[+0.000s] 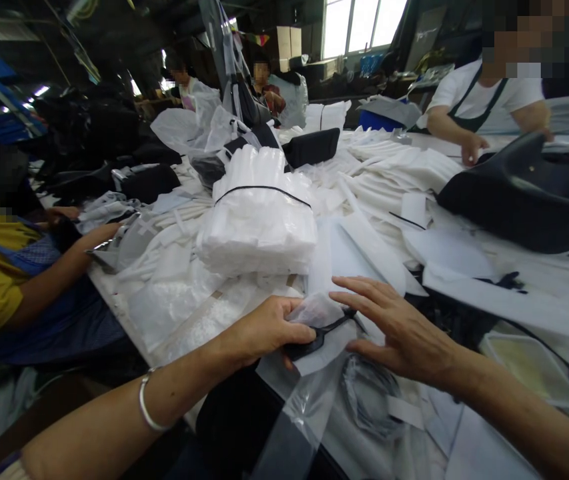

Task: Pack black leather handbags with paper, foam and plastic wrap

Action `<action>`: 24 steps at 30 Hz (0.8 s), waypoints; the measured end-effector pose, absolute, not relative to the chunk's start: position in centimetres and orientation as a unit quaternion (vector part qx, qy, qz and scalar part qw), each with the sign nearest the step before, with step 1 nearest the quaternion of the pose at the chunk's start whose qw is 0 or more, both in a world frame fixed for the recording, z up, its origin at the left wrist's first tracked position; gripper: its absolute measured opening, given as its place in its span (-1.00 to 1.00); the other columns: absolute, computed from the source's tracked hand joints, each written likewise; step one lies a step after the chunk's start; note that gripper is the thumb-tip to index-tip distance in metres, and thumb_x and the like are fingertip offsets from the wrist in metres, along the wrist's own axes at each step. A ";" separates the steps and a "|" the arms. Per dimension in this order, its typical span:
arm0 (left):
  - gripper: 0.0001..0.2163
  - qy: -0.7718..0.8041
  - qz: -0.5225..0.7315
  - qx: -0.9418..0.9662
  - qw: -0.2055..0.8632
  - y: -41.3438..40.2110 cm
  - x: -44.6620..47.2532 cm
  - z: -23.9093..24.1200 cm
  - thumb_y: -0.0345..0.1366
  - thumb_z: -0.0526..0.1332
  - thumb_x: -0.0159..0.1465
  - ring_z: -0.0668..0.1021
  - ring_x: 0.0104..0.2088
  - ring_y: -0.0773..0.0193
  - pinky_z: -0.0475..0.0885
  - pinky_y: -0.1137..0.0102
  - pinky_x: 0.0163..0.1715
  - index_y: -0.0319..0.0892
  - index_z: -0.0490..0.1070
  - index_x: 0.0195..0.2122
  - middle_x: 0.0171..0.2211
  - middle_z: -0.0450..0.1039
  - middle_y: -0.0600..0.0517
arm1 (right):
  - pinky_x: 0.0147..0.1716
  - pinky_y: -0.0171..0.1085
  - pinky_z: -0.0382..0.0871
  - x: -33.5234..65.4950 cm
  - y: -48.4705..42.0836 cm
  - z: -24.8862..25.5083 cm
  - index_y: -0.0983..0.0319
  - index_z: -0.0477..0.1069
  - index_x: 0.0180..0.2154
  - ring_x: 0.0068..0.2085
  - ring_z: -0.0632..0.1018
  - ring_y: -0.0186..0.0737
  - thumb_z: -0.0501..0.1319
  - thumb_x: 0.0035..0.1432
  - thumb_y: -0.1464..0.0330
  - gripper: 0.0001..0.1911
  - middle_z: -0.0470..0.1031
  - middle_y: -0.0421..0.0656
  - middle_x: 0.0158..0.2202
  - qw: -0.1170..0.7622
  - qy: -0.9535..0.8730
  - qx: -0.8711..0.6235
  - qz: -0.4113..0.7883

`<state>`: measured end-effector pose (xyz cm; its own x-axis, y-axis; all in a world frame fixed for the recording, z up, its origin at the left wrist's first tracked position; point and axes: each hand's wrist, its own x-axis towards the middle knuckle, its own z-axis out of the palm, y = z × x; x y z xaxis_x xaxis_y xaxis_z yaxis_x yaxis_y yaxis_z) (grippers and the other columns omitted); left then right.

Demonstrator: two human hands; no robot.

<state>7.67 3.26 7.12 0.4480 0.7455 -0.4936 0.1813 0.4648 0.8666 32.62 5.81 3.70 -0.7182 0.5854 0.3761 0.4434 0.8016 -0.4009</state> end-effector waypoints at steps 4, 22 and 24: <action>-0.75 0.477 0.211 0.459 0.719 3.7 7.4 6.6 -0.36 0.29 0.07 0.34 -0.59 0.47 0.31 0.63 -0.75 -0.22 0.49 -0.19 -0.47 0.35 0.12 | 0.23 0.01 0.19 32.8 5.7 3.1 0.10 0.40 0.09 0.20 0.39 -0.04 0.28 0.18 0.34 -0.58 0.42 -0.06 0.18 0.267 -0.919 -0.258 0.134; -0.70 0.473 0.102 0.685 0.545 4.5 7.2 9.1 -0.33 0.19 0.19 0.34 -0.59 0.48 0.26 0.62 -0.62 -0.15 0.51 -0.05 -0.45 0.37 0.13 | -0.07 -0.27 0.35 30.5 8.9 2.7 0.12 0.49 -0.06 -0.09 0.54 -0.19 0.37 0.07 0.31 -0.65 0.57 -0.19 -0.14 0.221 -0.765 -0.332 0.506; -0.74 0.496 0.111 0.692 0.513 4.7 7.1 9.4 -0.33 0.18 0.19 0.37 -0.58 0.45 0.26 0.60 -0.61 -0.15 0.48 -0.09 -0.47 0.37 0.15 | -0.16 -0.31 0.35 30.5 8.9 2.6 0.17 0.54 -0.28 -0.22 0.54 -0.23 0.33 0.12 0.28 -0.88 0.56 -0.21 -0.28 0.223 -0.768 -0.328 0.503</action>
<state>7.10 4.71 9.41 0.4832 0.8003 -0.3550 0.5723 0.0181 0.8198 30.51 8.89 2.63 -0.6851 0.7283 0.0129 0.2796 0.2792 -0.9186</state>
